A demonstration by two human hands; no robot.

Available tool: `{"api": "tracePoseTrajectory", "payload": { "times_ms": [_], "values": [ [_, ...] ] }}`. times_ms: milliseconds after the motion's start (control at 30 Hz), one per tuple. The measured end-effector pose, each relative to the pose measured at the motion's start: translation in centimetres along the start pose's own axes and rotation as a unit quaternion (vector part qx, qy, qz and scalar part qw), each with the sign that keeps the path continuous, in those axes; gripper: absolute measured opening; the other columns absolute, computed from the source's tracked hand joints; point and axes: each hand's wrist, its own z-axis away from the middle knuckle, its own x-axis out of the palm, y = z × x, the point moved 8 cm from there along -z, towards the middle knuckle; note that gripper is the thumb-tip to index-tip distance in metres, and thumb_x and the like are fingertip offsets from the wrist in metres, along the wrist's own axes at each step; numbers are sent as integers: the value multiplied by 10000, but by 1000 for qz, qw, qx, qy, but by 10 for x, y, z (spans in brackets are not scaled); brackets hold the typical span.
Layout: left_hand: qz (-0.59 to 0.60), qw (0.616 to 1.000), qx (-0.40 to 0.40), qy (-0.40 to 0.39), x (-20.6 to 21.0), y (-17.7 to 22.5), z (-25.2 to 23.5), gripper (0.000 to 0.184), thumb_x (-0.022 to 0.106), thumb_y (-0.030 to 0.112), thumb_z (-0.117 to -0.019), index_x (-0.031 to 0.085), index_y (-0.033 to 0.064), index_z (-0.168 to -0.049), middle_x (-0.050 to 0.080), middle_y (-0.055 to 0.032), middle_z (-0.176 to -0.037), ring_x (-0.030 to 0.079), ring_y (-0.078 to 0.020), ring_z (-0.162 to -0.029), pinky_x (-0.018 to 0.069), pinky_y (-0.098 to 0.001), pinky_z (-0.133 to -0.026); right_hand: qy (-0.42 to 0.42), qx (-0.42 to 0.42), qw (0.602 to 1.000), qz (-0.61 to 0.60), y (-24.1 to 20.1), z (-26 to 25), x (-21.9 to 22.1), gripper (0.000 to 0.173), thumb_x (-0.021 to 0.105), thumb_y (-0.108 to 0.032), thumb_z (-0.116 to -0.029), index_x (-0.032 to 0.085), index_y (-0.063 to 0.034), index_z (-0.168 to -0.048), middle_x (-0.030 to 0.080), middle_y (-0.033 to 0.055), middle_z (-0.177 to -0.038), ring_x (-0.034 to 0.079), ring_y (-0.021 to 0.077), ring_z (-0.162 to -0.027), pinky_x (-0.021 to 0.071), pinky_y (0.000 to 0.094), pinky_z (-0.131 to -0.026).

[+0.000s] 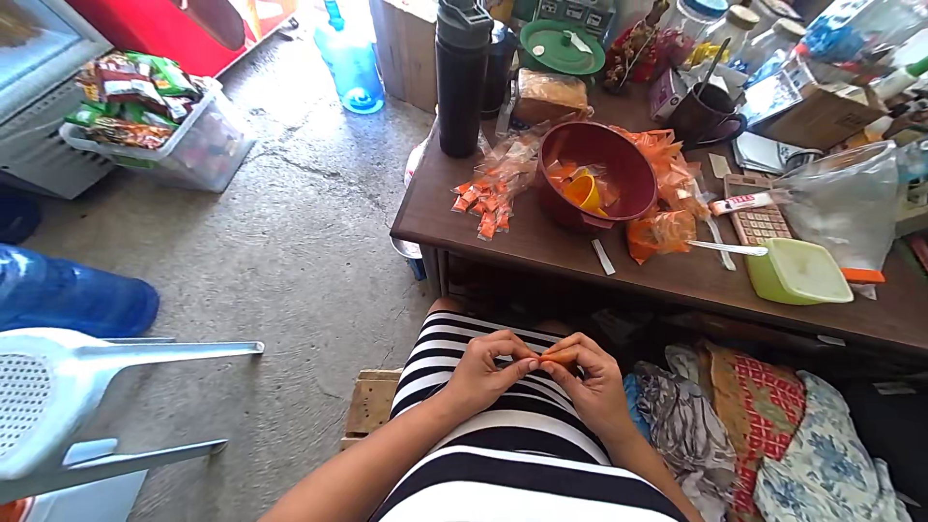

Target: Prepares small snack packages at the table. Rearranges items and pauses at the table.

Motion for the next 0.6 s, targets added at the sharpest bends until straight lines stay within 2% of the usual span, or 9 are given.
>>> {"api": "tracePoseTrajectory", "payload": {
  "times_ms": [100, 200, 333, 467, 533, 600],
  "values": [
    [0, 1000, 4, -2, 0, 0, 1, 145, 699, 87, -946, 738, -51, -918, 725, -61, -949, 666, -23, -951, 538, -187, -889, 17, -3, 1000, 4, 1, 1, 0, 87, 762, -190, -916, 734, -108, -915, 668, -58, -949, 551, -72, -713, 468, 68, -616],
    [4, 1000, 2, -2, 1, 0, 0, 150, 697, 90, -949, 738, -51, -916, 726, -60, -946, 665, -20, -948, 535, -182, -885, 21, -5, 1000, 4, 0, 1, 0, 97, 765, -196, -913, 723, -111, -894, 667, -62, -944, 553, -75, -717, 468, 65, -616],
    [5, 1000, -1, 2, -1, -1, 0, 158, 690, 100, -956, 734, -47, -920, 720, -54, -940, 659, -16, -946, 536, -183, -878, -4, 0, 1000, -10, 0, -1, 3, 147, 657, -185, -999, 759, -79, -996, 701, -25, -1091, 625, -52, -836, 529, 90, -703],
    [6, 1000, 0, 6, -1, -2, 0, 155, 691, 88, -950, 724, -58, -909, 713, -61, -938, 654, -15, -948, 532, -178, -876, -31, -2, 1000, -7, 1, 0, 6, 208, 594, -179, -1037, 756, -50, -1054, 693, -5, -1133, 623, -54, -857, 528, 89, -712],
    [4, 1000, 6, 0, 0, -2, 0, 153, 693, 87, -947, 728, -58, -913, 717, -65, -941, 659, -19, -953, 532, -178, -883, -18, -9, 1000, 2, 1, 0, 4, 166, 650, -170, -1002, 763, -49, -1014, 708, -5, -1088, 633, -48, -851, 537, 93, -726],
    [4, 1000, 11, -8, 1, -2, -1, 156, 692, 89, -951, 731, -59, -918, 718, -70, -940, 662, -25, -951, 534, -182, -885, 8, -11, 1000, 8, 0, 1, 0, 109, 727, -162, -944, 774, -64, -957, 716, -21, -1023, 623, -53, -795, 530, 88, -693]
  ]
}}
